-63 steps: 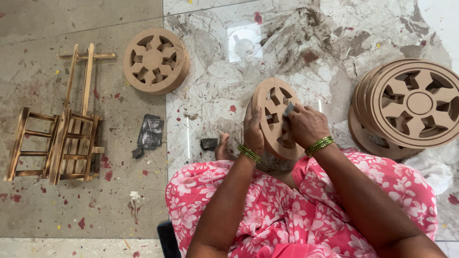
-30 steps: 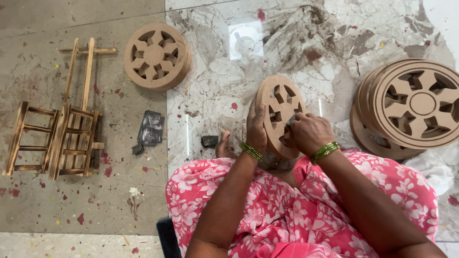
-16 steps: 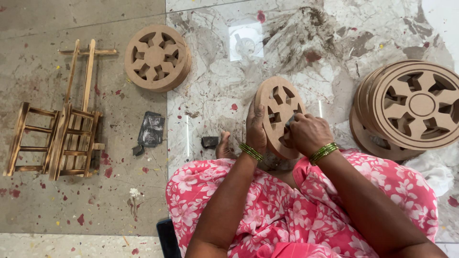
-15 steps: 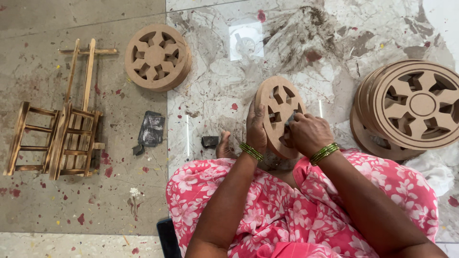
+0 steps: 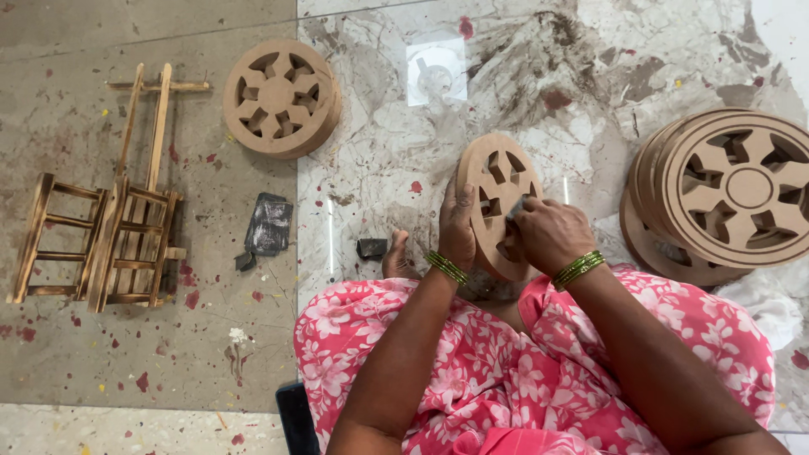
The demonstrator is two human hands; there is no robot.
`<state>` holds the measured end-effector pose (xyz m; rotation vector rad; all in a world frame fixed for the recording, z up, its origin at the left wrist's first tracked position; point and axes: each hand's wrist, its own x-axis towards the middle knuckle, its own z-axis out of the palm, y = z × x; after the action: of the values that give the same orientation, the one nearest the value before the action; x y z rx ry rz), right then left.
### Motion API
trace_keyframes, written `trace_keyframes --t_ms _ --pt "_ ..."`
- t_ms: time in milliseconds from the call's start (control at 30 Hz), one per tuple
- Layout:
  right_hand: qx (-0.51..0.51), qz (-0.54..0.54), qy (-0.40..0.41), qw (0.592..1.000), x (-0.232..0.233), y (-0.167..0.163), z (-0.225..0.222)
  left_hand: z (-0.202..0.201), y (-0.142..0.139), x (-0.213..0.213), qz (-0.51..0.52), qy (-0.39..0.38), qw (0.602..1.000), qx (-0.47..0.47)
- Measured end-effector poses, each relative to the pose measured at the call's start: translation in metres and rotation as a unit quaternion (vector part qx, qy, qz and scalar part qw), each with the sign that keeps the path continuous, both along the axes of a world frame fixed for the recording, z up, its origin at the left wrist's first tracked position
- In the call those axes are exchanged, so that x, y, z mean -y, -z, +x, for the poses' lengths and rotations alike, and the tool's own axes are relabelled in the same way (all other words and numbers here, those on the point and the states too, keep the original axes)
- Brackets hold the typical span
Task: The person sits on the floor sanding carved wooden wheel-shaped discs with a sanding block, rubbing the faces and cutout edges of each disc, then sets finished discs aside and picks up the next one from a stack.
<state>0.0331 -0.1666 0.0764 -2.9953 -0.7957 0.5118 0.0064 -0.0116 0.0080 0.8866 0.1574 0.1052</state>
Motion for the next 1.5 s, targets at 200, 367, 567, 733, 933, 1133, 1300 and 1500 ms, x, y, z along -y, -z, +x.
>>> trace_keyframes --t_ms 200,367,567,733,933,1133,1300,1500 --pt "0.057 0.057 0.047 0.996 -0.006 -0.002 0.014 -0.001 -0.004 -0.002 -0.009 0.007 1.0 -0.01" --pt "-0.042 -0.034 0.031 0.998 -0.003 -0.003 0.005 -0.001 -0.008 -0.002 0.002 0.011 1.0 0.007" --pt "0.025 0.05 0.051 0.997 -0.007 0.014 0.007 -0.002 0.0 -0.002 0.034 0.005 0.999 -0.008" --pt "-0.006 0.022 0.14 0.99 0.01 0.033 0.037 0.011 0.018 -0.013 0.27 -0.069 0.953 -0.123" --pt "0.048 0.188 0.234 0.953 0.033 0.056 0.048 0.017 0.042 -0.029 0.15 -0.091 0.95 -0.26" --pt "0.083 0.386 0.292 0.871 0.048 0.079 0.046 0.018 0.057 -0.03 -0.022 -0.154 0.971 -0.184" --pt "0.039 0.503 0.324 0.801 0.049 0.087 0.047 0.006 0.061 -0.007 0.153 -0.186 0.945 -0.222" --pt "-0.028 0.666 0.374 0.645 0.059 0.079 0.037 0.014 0.038 -0.03 -0.092 -0.188 0.968 -0.141"
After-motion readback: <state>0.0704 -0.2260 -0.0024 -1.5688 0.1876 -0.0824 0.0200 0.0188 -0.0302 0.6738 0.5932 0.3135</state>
